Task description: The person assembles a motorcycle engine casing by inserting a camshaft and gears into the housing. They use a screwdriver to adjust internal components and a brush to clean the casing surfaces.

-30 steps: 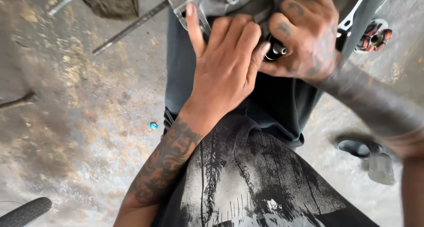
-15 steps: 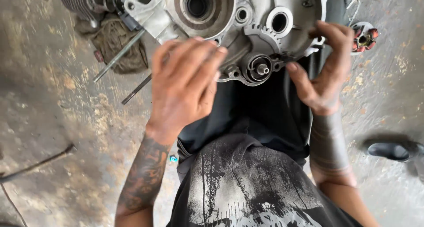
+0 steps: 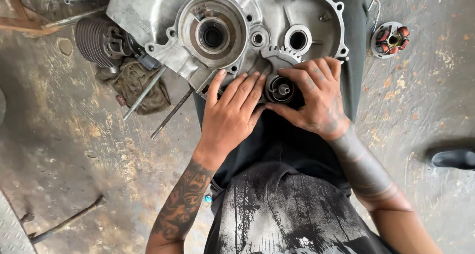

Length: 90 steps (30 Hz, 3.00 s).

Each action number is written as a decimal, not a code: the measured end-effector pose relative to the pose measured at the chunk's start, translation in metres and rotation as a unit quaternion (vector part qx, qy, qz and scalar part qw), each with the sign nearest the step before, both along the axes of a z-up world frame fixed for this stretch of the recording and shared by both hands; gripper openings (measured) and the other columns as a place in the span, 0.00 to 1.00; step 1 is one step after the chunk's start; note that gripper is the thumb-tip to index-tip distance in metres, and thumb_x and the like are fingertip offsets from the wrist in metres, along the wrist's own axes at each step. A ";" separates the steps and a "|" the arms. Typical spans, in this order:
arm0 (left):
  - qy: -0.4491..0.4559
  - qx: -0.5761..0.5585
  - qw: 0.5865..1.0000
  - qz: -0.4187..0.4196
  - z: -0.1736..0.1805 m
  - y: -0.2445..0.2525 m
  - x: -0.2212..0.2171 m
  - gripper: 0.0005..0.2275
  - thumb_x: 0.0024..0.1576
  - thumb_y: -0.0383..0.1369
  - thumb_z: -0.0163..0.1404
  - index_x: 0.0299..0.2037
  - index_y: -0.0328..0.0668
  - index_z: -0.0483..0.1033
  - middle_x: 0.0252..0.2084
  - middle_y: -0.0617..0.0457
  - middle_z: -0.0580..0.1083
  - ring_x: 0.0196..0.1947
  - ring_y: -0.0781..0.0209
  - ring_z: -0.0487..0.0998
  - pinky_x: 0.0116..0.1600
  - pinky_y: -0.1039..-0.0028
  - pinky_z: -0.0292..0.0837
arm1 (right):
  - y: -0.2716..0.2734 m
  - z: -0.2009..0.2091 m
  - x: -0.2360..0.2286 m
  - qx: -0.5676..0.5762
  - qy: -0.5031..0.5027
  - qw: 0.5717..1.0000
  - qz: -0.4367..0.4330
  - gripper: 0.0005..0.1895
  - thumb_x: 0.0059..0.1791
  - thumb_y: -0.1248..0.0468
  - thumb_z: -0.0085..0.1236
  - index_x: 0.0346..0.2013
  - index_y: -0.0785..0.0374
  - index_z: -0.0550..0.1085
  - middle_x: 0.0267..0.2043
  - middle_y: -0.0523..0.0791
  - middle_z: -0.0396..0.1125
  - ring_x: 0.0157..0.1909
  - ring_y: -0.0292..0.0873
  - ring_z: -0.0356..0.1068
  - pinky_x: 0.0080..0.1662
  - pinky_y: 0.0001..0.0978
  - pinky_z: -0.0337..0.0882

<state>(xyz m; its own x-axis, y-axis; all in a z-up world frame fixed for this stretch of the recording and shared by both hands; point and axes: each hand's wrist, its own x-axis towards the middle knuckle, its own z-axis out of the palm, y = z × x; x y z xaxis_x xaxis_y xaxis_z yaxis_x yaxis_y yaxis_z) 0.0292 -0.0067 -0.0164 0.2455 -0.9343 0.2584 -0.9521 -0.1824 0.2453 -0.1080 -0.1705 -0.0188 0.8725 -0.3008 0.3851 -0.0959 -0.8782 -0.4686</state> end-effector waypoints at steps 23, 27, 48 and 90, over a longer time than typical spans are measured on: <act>0.060 -0.044 0.995 -0.067 0.003 -0.016 0.005 0.42 0.40 0.35 0.66 0.69 0.36 0.63 0.61 0.46 0.73 0.57 0.54 0.76 0.69 0.46 0.51 | 0.008 -0.028 0.003 0.041 -0.097 0.993 -0.043 0.35 0.48 0.40 0.65 0.53 0.67 0.73 0.43 0.52 0.66 0.47 0.56 0.68 0.56 0.54 0.54; 0.039 -0.061 0.995 -0.073 -0.010 -0.020 0.010 0.38 0.41 0.37 0.68 0.65 0.37 0.68 0.55 0.48 0.76 0.52 0.57 0.78 0.68 0.48 0.53 | 0.008 -0.036 0.006 0.075 -0.111 0.990 -0.044 0.33 0.44 0.43 0.73 0.49 0.66 0.74 0.42 0.52 0.68 0.46 0.57 0.70 0.56 0.53 0.55; 0.043 -0.103 0.993 -0.038 -0.013 -0.017 0.007 0.38 0.39 0.39 0.71 0.61 0.35 0.69 0.43 0.50 0.79 0.43 0.58 0.81 0.69 0.53 0.60 | 0.001 -0.036 0.002 0.076 -0.122 0.990 -0.007 0.30 0.47 0.45 0.68 0.51 0.67 0.75 0.42 0.53 0.67 0.43 0.57 0.69 0.55 0.53 0.60; 0.074 -0.009 0.996 -0.040 0.016 -0.021 0.007 0.32 0.52 0.48 0.61 0.64 0.38 0.69 0.53 0.50 0.76 0.49 0.58 0.78 0.68 0.53 0.52 | 0.002 -0.061 0.002 0.170 -0.236 0.957 0.011 0.34 0.52 0.39 0.54 0.54 0.68 0.75 0.44 0.53 0.68 0.44 0.55 0.68 0.57 0.51 0.58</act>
<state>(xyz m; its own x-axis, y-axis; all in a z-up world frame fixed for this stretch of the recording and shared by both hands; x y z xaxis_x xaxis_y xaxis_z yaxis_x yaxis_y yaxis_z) 0.0361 -0.0276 -0.0008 0.2068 -0.9481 0.2416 -0.9166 -0.1014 0.3866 -0.1058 -0.1687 -0.0794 0.6330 -0.4623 0.6209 0.2146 -0.6659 -0.7145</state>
